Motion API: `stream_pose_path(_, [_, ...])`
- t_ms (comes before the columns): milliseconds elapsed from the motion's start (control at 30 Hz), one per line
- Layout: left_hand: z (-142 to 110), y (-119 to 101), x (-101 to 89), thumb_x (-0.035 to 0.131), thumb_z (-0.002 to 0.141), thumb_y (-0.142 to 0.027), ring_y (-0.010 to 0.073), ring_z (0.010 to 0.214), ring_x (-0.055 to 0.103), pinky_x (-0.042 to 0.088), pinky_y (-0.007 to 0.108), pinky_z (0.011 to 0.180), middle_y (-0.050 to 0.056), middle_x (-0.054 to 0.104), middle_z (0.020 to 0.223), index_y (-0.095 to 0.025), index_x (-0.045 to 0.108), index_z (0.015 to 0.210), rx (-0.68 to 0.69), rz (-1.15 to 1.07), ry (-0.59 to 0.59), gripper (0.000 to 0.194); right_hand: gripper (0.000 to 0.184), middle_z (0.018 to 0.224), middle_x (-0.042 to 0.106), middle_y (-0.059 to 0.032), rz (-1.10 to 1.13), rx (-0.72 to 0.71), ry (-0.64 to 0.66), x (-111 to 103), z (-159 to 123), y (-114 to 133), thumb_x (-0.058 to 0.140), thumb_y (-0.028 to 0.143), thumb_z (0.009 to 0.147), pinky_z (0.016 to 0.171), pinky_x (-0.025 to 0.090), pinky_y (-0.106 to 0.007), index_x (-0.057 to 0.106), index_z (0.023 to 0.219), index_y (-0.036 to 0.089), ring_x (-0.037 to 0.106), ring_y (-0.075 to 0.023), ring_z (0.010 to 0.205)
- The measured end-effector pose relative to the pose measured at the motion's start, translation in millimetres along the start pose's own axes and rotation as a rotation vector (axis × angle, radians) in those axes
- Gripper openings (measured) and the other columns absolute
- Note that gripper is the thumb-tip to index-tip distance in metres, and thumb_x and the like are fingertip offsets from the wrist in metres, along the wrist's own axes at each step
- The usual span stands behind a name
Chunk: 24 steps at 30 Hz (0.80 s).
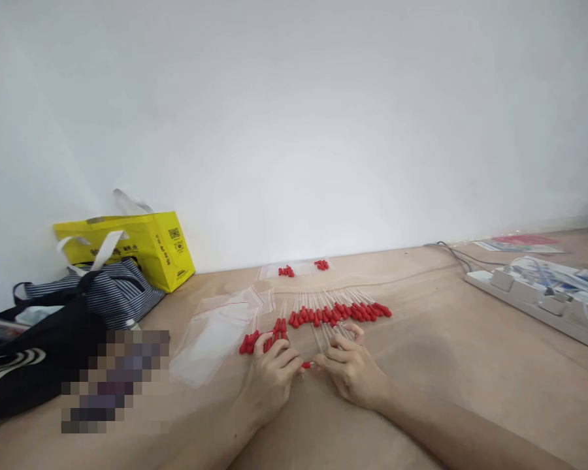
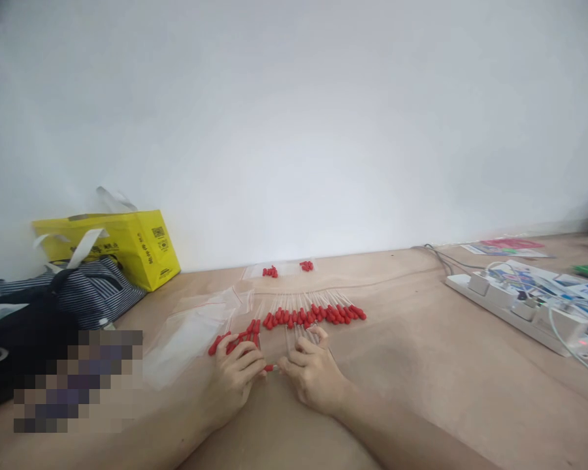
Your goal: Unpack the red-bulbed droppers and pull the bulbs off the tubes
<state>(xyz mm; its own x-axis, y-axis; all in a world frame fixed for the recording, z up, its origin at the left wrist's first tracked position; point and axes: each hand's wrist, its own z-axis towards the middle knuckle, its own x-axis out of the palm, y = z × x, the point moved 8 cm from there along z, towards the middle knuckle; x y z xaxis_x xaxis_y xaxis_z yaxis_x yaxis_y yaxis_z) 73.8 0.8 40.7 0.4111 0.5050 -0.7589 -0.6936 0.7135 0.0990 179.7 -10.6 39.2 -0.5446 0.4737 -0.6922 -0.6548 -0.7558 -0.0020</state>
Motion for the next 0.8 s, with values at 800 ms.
stream_pose_path(800, [9.8,142.6,15.6,0.048,0.073,-0.024,0.014,0.07,0.058,0.042,0.022,0.061,0.0,0.063,0.076,-0.02,0.059,0.087,-0.808,-0.067,0.379,0.018,0.041,0.094,0.053,-0.01,0.01,0.477,0.267,46.2,26.1,-15.4,0.04,-0.002,0.064,0.071,0.028,-0.032,0.055,0.098,0.015,0.047,-0.0194,0.084])
